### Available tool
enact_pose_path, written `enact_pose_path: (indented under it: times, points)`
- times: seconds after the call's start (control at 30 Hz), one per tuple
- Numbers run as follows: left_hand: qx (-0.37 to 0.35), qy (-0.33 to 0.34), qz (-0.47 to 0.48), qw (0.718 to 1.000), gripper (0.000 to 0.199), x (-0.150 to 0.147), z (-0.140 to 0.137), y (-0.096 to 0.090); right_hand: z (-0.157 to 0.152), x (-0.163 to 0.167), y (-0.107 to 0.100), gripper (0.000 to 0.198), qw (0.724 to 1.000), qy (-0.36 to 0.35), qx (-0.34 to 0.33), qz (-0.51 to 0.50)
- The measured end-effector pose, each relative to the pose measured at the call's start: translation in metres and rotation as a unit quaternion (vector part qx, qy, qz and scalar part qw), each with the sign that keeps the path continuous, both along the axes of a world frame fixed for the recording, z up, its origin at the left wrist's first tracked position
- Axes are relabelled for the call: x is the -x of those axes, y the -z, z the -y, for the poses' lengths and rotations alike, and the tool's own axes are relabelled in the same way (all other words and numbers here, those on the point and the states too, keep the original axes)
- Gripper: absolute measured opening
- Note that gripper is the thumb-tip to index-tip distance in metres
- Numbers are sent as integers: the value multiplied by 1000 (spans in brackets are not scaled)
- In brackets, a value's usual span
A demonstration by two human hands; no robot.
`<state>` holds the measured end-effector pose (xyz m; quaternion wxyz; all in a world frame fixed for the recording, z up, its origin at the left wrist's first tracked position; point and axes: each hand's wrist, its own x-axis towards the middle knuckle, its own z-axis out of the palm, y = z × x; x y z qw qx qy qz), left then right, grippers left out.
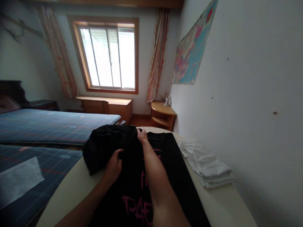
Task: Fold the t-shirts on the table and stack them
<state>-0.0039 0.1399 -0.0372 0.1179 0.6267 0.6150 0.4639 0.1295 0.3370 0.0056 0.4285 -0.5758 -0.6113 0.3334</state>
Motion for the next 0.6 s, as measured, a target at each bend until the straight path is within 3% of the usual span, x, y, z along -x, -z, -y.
enact_pose_path:
  times: [0.1,0.23,0.37,0.5,0.6]
  points:
    - [-17,28,14,999,50,5,-4,5,0,-3,-1,40,1000,-17,-10,2]
    - [-17,41,16,999,39,9,-6,6,8,-8,4,41,997,-60,14,49]
    - [7,36,37,999,38,10,-5,4,20,-24,9,45,990,-30,52,129]
    - [12,19,69,997,39,9,-4,3,31,-47,7,36,972,-10,98,212]
    - [15,10,80,997,39,9,-4,3,39,-60,2,22,962,-21,97,253]
